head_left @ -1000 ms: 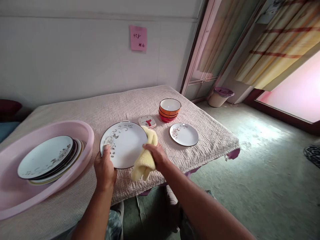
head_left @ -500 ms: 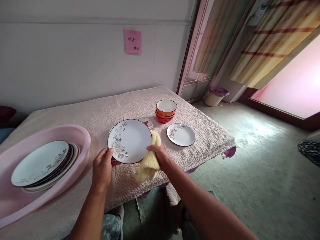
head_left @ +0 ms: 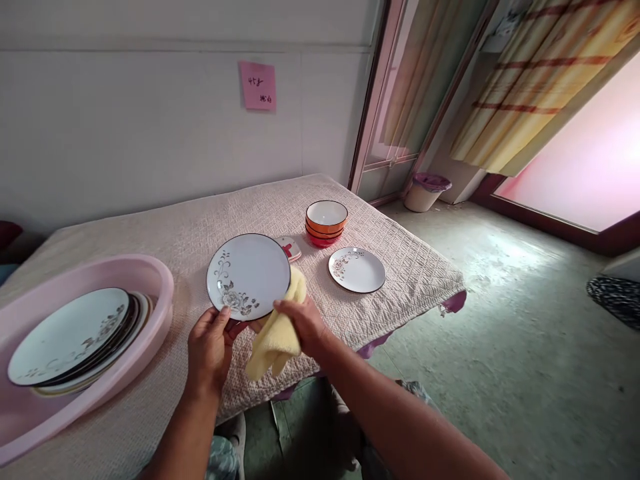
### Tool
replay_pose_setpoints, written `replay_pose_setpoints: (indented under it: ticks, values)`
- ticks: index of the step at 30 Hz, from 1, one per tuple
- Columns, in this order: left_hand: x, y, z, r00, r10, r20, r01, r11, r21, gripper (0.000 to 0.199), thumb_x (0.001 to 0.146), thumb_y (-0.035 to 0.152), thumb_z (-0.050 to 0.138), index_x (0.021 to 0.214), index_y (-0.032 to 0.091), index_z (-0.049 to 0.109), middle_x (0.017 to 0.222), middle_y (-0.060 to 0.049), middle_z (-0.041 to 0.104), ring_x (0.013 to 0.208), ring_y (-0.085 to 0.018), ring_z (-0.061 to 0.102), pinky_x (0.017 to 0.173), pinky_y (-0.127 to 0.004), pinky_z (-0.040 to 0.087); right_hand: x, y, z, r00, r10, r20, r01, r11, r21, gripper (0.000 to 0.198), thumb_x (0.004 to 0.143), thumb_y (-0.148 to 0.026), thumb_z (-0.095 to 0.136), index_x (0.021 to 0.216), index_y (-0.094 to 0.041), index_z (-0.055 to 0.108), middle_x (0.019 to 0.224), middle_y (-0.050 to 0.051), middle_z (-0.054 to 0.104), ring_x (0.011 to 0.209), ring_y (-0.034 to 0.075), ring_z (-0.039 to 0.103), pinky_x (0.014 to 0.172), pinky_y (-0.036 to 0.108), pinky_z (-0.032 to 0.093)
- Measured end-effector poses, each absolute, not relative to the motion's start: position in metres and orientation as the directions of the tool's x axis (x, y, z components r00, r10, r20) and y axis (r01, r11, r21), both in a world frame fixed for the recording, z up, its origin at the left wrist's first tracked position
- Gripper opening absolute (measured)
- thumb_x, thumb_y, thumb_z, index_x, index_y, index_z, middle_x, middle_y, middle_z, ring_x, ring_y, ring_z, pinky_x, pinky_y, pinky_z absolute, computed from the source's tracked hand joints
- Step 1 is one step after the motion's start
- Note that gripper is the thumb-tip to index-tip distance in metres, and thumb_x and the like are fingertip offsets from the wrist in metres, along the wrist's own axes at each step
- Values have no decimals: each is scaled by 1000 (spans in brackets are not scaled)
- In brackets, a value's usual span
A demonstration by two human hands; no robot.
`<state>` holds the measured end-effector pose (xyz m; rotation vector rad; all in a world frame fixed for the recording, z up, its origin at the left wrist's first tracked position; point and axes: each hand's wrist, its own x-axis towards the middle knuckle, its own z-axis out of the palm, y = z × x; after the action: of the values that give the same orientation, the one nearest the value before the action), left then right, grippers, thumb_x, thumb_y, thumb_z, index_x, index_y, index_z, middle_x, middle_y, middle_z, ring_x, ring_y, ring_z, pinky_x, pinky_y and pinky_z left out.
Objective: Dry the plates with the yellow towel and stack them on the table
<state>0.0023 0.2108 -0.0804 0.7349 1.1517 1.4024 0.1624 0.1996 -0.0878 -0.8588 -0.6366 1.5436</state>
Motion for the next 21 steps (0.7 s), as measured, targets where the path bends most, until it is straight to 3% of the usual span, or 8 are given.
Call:
replay_pose_setpoints:
  ticks: [3,7,14,21]
  values:
    - [8,213,-80,-201,961,-187,-383,99,919,34,67,28,77,96,16,65,93,-4,70,80,-17,68,70,-29,58,145,187,-89,-150,963,-223,-614,-267,-743,41,59,-28,71,98,-19,63,80,2,67,69,20,61,68,34,52]
    - [18,213,-74,-186,961,-205,-352,130,927,29,66,30,78,87,15,64,85,-1,69,66,-13,65,62,-25,56,140,177,-81,-162,945,-283,-591,-323,-739,32,52,-20,70,84,-17,67,72,-1,66,63,16,57,68,32,49]
    - [30,217,-76,-93,976,-198,-306,161,938,33,67,34,79,89,14,66,86,-1,69,69,-14,64,60,-24,55,161,180,-79,-146,945,-292,-576,-321,-752,35,52,-19,67,87,-18,68,77,0,68,68,18,58,68,32,49]
    - [56,218,-59,-32,984,-176,-241,164,957,40,61,37,82,89,12,67,83,-3,70,67,-13,63,54,-21,53,168,175,-100,-221,850,-479,-442,-525,-727,21,55,-19,67,76,-18,66,63,-1,62,57,16,55,57,30,45]
